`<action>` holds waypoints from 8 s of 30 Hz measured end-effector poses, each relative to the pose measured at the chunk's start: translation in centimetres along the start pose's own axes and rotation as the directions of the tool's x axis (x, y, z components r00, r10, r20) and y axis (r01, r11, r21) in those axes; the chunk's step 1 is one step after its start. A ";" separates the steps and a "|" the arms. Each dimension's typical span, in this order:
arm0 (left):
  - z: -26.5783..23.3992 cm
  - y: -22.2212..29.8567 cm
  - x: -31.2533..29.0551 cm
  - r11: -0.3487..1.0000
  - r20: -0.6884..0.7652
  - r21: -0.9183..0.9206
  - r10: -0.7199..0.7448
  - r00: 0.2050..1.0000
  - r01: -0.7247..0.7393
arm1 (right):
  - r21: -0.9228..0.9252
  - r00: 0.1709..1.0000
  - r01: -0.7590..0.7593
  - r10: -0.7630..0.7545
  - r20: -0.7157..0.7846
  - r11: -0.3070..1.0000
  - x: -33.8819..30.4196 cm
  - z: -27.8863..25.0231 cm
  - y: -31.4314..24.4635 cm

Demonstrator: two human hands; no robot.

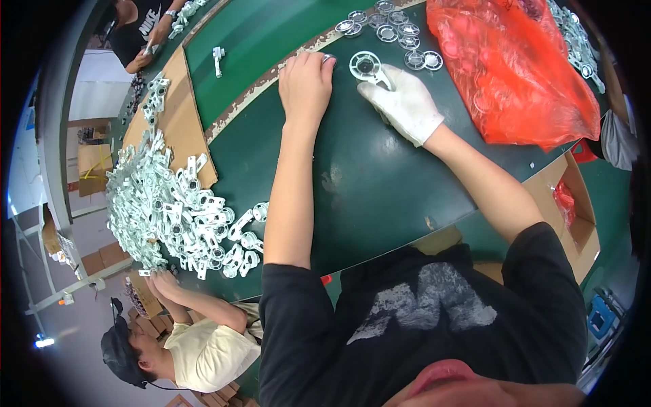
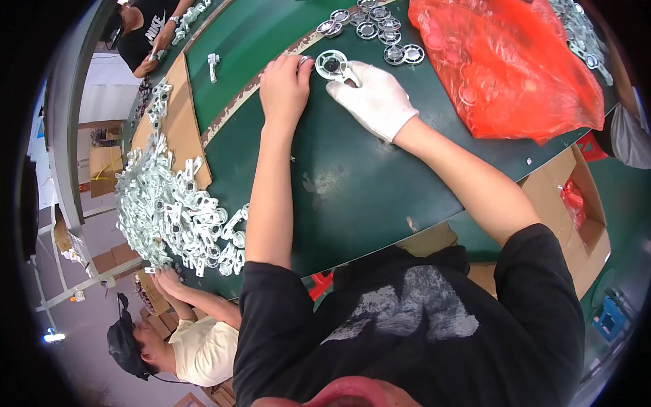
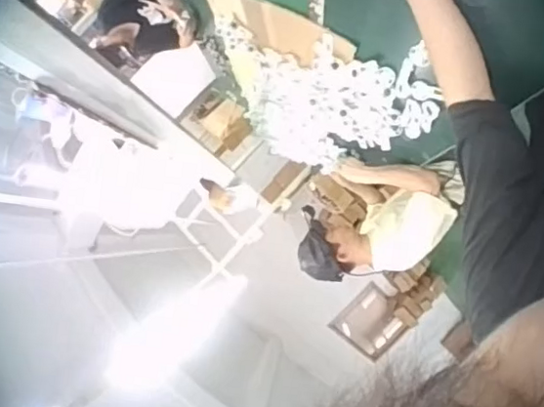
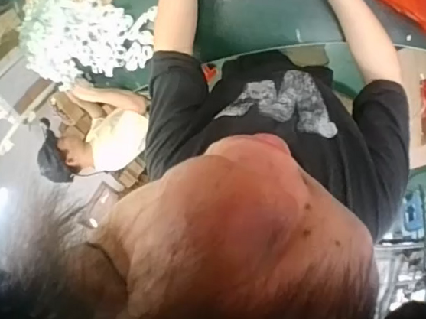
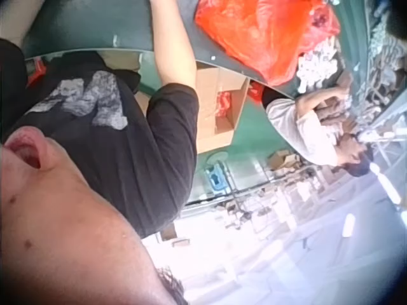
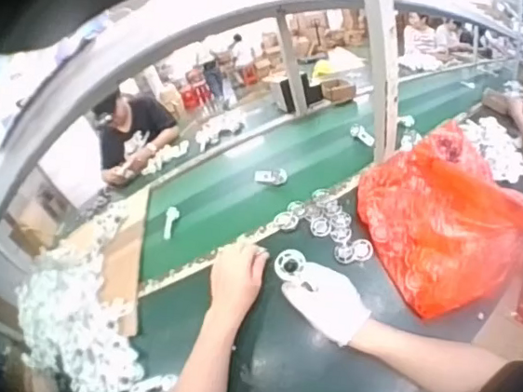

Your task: The person assembles circular rings into white plastic frames by hand at a factory workbench, creating finished assemblies.

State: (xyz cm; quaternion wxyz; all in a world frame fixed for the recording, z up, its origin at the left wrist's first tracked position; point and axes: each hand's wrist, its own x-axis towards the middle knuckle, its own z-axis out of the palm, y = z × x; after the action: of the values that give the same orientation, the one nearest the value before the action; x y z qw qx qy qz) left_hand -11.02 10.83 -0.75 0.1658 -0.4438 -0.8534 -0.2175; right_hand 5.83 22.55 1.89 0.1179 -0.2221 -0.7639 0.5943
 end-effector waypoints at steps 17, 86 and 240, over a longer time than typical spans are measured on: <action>-6.2 2.5 -10.9 0.994 0.041 -0.048 -0.096 0.995 0.098 | -0.609 0.984 0.050 0.065 0.164 0.791 0.1 -0.7 -1.4; -18.4 -11.6 -12.3 0.881 0.294 -0.047 -0.438 0.850 0.470 | -0.315 0.949 0.207 -0.111 0.295 0.926 -1.9 2.7 0.1; -13.7 -10.0 -3.9 0.156 0.332 -0.808 -0.677 0.657 0.568 | -0.356 0.945 0.268 -0.173 0.277 0.895 -2.1 2.0 1.6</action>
State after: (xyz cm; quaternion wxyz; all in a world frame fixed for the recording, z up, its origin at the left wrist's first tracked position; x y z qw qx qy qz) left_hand -15.95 -4.10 6.76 -0.1410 -0.0582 -0.7110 -0.6864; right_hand 7.06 20.17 0.02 0.0460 -0.0795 -0.8954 0.4356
